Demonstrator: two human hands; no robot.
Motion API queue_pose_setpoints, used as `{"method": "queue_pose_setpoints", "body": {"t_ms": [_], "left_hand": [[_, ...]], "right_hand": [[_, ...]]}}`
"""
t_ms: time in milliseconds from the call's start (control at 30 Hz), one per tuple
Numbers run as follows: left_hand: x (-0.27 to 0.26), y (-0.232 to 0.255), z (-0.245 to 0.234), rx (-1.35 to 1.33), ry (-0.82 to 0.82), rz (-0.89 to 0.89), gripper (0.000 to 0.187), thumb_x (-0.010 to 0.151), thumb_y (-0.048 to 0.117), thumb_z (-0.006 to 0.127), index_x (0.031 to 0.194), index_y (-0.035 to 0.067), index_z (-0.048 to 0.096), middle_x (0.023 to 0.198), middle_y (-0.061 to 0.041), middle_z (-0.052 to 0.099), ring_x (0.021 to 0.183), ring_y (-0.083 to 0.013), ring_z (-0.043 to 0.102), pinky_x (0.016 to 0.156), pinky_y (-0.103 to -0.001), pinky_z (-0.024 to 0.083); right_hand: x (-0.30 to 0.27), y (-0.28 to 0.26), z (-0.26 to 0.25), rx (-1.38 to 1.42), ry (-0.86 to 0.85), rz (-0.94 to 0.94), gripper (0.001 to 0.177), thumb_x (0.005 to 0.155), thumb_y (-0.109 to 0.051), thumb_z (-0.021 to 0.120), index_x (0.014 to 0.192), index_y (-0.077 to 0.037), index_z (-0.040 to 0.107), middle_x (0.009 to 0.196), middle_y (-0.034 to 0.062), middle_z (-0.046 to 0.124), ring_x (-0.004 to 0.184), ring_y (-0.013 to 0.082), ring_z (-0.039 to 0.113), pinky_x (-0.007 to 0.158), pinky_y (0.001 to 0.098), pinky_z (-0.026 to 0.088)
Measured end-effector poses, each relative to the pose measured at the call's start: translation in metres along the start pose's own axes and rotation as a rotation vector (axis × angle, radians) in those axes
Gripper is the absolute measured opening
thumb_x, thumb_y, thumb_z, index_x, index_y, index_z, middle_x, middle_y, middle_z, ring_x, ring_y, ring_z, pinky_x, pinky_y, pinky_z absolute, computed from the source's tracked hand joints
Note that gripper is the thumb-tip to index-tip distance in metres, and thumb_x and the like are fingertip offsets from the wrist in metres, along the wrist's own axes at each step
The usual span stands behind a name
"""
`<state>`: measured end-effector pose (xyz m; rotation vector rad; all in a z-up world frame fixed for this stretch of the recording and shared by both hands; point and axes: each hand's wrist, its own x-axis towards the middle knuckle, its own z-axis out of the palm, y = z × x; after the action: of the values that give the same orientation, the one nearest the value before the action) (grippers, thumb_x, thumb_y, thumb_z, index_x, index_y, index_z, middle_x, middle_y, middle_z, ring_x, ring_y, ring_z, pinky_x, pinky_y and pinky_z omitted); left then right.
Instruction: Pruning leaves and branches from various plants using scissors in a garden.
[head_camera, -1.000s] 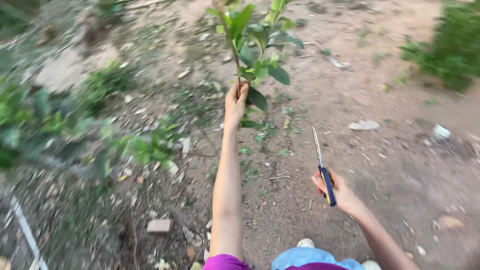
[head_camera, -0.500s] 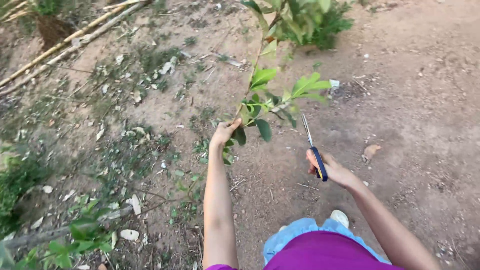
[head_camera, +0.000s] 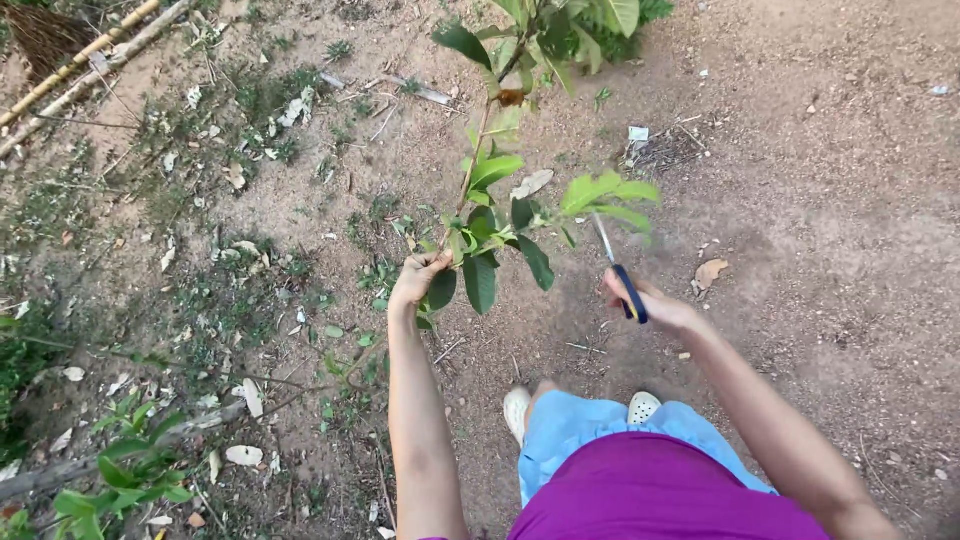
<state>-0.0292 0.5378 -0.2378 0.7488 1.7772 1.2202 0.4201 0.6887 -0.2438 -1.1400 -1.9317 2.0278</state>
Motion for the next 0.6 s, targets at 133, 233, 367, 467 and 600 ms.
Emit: {"method": "queue_pose_setpoints", "body": {"t_ms": [133,233,367,467,600], "left_hand": [[-0.004,0.011,-0.016,0.047,-0.039,0.07,0.03,0.093,0.03,0.08,0.084,0.002,0.079,0.071,0.005,0.065,0.062,-0.0047,0.05,0.056,-0.025,0.04],[-0.011,0.02,-0.025,0.016,-0.017,-0.013,0.02,0.086,0.025,0.08,0.091,0.005,0.08,0.077,0.003,0.074,0.065,-0.0052,0.061,0.061,-0.024,0.05],[0.003,0.016,-0.029,0.017,-0.019,-0.002,0.026,0.089,0.025,0.082,0.089,-0.001,0.08,0.076,-0.001,0.073,0.063,-0.0074,0.059,0.058,-0.025,0.047],[0.017,0.023,-0.026,0.007,0.001,-0.052,0.026,0.087,0.026,0.082,0.091,0.001,0.08,0.077,-0.001,0.074,0.063,-0.0075,0.059,0.058,-0.025,0.047],[0.045,0.01,-0.014,0.096,0.023,0.0,0.032,0.087,0.032,0.084,0.093,0.0,0.081,0.078,0.0,0.073,0.064,-0.0065,0.058,0.058,-0.024,0.045]], "right_hand": [[0.011,-0.017,-0.003,0.273,-0.014,-0.102,0.074,0.087,-0.074,0.05,0.122,-0.01,0.059,0.101,0.0072,0.065,0.098,0.0176,0.065,0.084,0.0365,0.053],[0.016,-0.027,0.005,0.369,0.02,0.006,0.073,0.087,-0.073,0.048,0.128,-0.014,0.061,0.103,0.0086,0.068,0.103,0.018,0.065,0.09,0.0354,0.051],[0.027,-0.043,0.012,0.32,0.094,-0.087,0.068,0.092,-0.067,0.052,0.116,-0.005,0.065,0.086,0.008,0.067,0.082,0.0179,0.069,0.073,0.0362,0.056],[0.038,-0.045,0.015,0.351,0.218,-0.069,0.06,0.093,-0.06,0.059,0.104,-0.002,0.068,0.073,0.0066,0.065,0.064,0.0168,0.067,0.061,0.0346,0.058],[0.042,-0.035,0.007,0.37,0.342,-0.081,0.051,0.093,-0.054,0.067,0.094,-0.003,0.069,0.068,0.0033,0.062,0.055,0.0128,0.061,0.052,0.0295,0.051]]}}
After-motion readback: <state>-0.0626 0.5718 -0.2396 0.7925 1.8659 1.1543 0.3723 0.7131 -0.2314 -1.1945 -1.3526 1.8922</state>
